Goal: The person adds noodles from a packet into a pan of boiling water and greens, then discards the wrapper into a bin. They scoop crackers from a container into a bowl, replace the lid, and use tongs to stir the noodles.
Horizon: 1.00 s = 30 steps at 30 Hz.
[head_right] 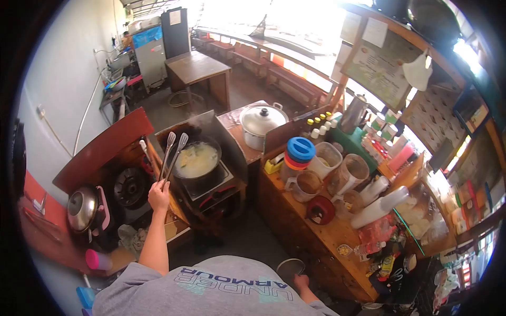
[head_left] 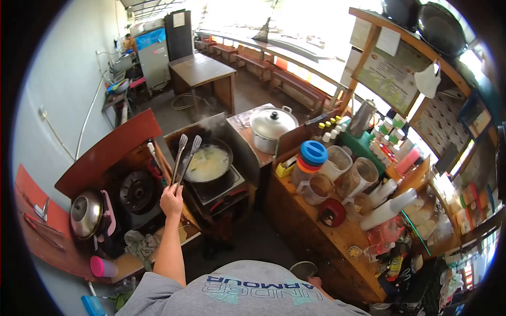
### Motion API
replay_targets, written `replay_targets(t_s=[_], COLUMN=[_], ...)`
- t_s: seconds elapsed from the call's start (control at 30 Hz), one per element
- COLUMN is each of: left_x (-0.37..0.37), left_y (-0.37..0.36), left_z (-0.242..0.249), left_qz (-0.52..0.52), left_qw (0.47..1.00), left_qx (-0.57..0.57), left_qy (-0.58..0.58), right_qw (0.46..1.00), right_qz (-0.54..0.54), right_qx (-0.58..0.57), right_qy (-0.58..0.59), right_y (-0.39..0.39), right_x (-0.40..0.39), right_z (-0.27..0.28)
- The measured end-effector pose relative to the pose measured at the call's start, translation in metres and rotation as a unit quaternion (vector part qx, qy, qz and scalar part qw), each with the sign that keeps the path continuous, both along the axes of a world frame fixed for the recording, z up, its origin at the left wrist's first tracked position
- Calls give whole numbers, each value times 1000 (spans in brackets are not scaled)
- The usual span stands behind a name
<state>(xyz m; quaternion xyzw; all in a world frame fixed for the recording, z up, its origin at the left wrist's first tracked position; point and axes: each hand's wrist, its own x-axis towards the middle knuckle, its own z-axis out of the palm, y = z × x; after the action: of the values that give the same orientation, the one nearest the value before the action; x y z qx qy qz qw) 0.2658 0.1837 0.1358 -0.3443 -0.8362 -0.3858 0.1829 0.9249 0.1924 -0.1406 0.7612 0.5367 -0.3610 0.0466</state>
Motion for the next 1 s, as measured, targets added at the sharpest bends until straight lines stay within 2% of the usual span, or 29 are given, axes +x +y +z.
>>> replay_targets(t_s=[0.03,0.17,0.2,0.33,0.4,0.5,0.6,0.73,0.8,0.9,1.0], left_x=[9,17,18,22,23,29,14,1,-6,-6,-7], left_y=[5,18,21,30,35,40,44,44,44,37,29], left_z=[-1,-17,-23,-37,-36,-28,-45,-58,-61,-48,-48], left_qz=[7,17,22,39,37,31,81,83,35,25,22], left_qw=[1000,998,996,990,988,989,978,978,974,973,971], left_qx=[-11,-59,-71,-78,-84,-91,-87,-111,-98,-145,-145], left_qy=[5,34,40,114,123,115,170,158,200,176,189], right_qw=[1000,998,999,999,995,996,995,998,996,996,993], right_qz=[17,-49,-31,-31,-92,-85,-97,-67,-84,-83,-108], right_qx=[11,5,0,9,-14,-22,-2,17,24,27,37], right_qy=[-13,31,5,7,30,3,7,-2,12,23,16], right_y=[-2,-16,-16,-26,-29,-28,-25,-16,-14,-6,-1], right_x=[5,25,29,51,58,81,88,99,107,108,109], right_z=[0,11,10,1,10,-22,-8,-5,-6,14,24])
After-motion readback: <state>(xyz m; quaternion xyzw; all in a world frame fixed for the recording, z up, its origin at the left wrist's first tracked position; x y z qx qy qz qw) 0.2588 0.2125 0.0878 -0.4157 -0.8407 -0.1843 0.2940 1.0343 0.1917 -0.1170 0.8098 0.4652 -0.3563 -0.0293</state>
